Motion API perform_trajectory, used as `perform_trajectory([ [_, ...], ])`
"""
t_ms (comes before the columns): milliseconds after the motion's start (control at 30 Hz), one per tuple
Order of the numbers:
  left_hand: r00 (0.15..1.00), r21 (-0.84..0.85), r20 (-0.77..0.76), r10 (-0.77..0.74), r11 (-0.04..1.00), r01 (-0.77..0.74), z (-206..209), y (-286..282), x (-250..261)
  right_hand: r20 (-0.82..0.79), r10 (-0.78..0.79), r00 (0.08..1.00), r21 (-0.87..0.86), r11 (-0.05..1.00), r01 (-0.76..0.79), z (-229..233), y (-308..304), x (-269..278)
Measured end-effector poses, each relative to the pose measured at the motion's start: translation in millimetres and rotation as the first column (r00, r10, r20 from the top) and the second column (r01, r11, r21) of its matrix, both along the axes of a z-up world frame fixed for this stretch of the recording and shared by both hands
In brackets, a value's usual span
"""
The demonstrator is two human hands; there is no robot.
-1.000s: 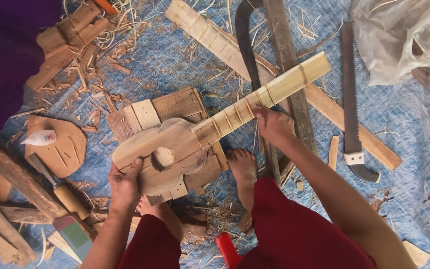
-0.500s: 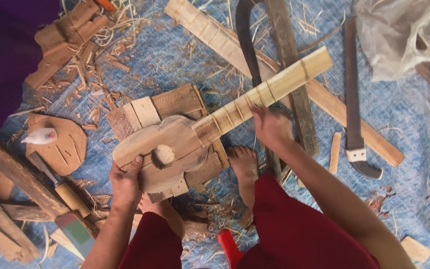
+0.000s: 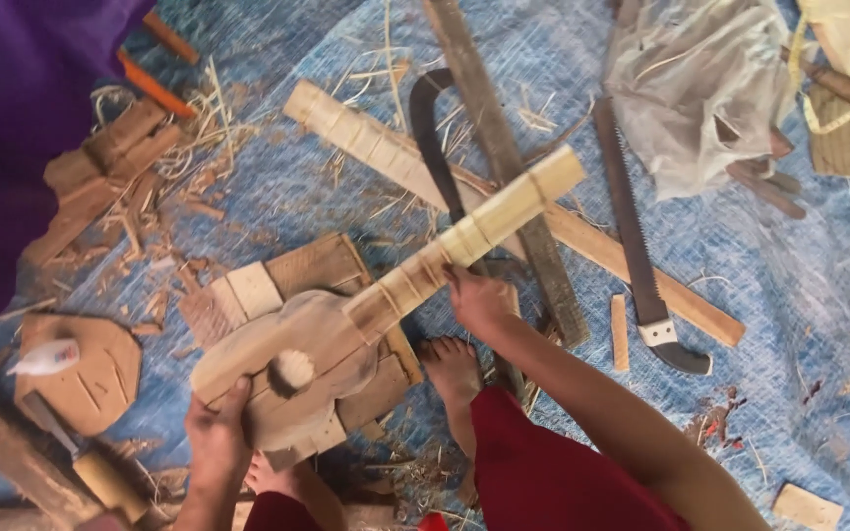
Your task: The person sands the neck and body of a wooden guitar using a sanding block. They hold the guitar with one hand and rub the sanding block along the fretboard and edges of the body to smooth the surface.
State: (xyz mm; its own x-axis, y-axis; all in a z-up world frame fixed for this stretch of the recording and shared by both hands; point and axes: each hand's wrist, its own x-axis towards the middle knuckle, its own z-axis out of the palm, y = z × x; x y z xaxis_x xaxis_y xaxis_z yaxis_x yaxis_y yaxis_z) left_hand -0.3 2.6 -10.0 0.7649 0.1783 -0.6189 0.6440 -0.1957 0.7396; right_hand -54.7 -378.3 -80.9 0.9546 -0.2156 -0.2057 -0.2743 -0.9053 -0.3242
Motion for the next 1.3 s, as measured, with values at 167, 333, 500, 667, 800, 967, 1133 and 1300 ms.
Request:
perform_trajectory([
  [167, 0.998, 0.053, -0.053, 0.044, 0.998, -0.041, 22, -9, 4, -0.506, -0.029, 0.862, -0.004, 0.999, 0.032, 52, 11, 50],
  [333, 0.996, 0.139, 0.06, -0.066, 0.989, 0.058, -9, 8, 6, -0.277, -0.005, 0.961, 0.005, 1.0, 0.006, -2, -3, 4],
  [500, 0.996, 0.001, 0.084, 0.014, 1.0, -0.014, -30, 17, -2, -0.243, -0.106, 0.964, 0.144, 0.979, 0.144, -13, -3, -12],
  [667, 0.99, -0.008, 0.144, -0.005, 1.0, 0.006, -38, 20, -6, -0.255, -0.058, 0.965, 0.205, 0.972, 0.113, 1, 3, 2],
  [800, 0.991, -0.029, 0.127, 0.047, 0.999, -0.044, -46, 21, -7, -0.193, -0.024, 0.981, 0.256, 0.964, 0.074, 3, 4, -3],
  [967, 0.994, 0.018, 0.112, 0.011, 1.0, -0.013, -38, 20, -6, -0.132, -0.014, 0.991, 0.25, 0.967, 0.047, -3, 8, -12],
  [1133, 0.995, 0.109, 0.082, -0.057, 0.993, 0.048, -6, 1, 1, -0.219, 0.013, 0.976, 0.211, 0.977, 0.034, -5, -1, -8],
  [1300, 0.985, 0.124, 0.113, -0.128, 0.986, 0.114, 2, 4, 3, -0.01, 0.369, 0.929, -0.574, 0.759, -0.308, -36, -65, -5],
])
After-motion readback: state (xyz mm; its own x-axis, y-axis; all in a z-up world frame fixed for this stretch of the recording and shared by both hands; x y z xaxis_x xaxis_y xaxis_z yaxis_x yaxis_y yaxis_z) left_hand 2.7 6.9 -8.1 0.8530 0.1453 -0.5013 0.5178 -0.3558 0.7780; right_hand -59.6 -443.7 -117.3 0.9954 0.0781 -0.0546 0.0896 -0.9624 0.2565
